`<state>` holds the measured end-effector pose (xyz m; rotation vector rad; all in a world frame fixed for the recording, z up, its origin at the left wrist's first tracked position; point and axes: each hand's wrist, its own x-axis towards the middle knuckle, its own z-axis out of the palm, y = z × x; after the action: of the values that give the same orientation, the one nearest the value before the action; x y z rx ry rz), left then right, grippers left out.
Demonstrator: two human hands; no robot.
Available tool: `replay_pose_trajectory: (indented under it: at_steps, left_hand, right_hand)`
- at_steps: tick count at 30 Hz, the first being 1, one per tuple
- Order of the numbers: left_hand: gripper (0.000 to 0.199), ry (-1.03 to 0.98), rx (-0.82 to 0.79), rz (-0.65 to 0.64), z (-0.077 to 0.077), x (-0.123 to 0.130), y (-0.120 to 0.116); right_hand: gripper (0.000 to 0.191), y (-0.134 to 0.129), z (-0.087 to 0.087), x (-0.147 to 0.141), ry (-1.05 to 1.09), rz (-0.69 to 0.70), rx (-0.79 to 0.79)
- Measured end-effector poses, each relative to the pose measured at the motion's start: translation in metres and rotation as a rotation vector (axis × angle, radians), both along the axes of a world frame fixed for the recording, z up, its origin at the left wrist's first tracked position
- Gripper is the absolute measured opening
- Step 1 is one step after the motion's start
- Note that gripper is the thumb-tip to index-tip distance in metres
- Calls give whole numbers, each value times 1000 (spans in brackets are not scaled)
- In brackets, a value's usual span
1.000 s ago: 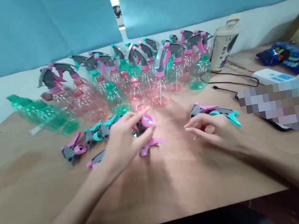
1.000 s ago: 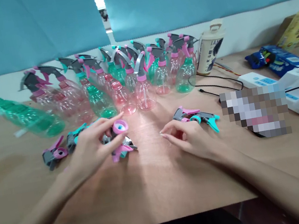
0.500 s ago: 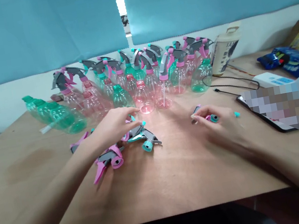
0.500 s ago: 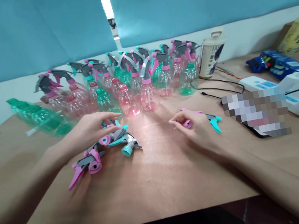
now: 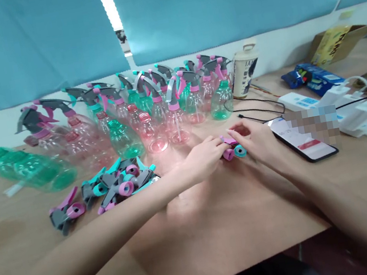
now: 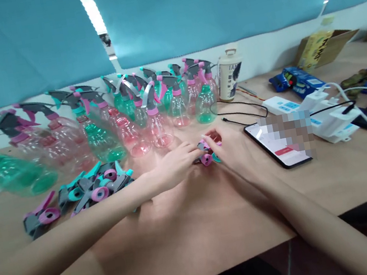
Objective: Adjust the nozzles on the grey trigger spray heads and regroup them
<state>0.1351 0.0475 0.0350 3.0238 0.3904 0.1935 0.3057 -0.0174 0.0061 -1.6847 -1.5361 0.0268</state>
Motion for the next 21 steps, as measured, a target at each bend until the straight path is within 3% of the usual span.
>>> replay_pose_trajectory:
  at_steps: [4, 7, 13, 17, 21]
  left_hand:
    - [20, 29, 18, -62, -10, 20, 3]
    - [16, 34, 10, -33, -11, 15, 6]
    - [16, -71, -91, 130, -10, -29, -4]
    - [26, -215, -176, 270, -10, -61, -30]
    - [25, -479, -377, 418, -13, -82, -58]
  right_hand:
    - [27, 3, -6, 0, -85, -48, -26]
    - [31, 4, -13, 0, -144, -62, -27]
    - [43, 1, -26, -8, -224, -16, -90]
    - [45, -1, -30, -14, -259, 70, -126]
    - [37, -3, -25, -25, -268, 207, -129]
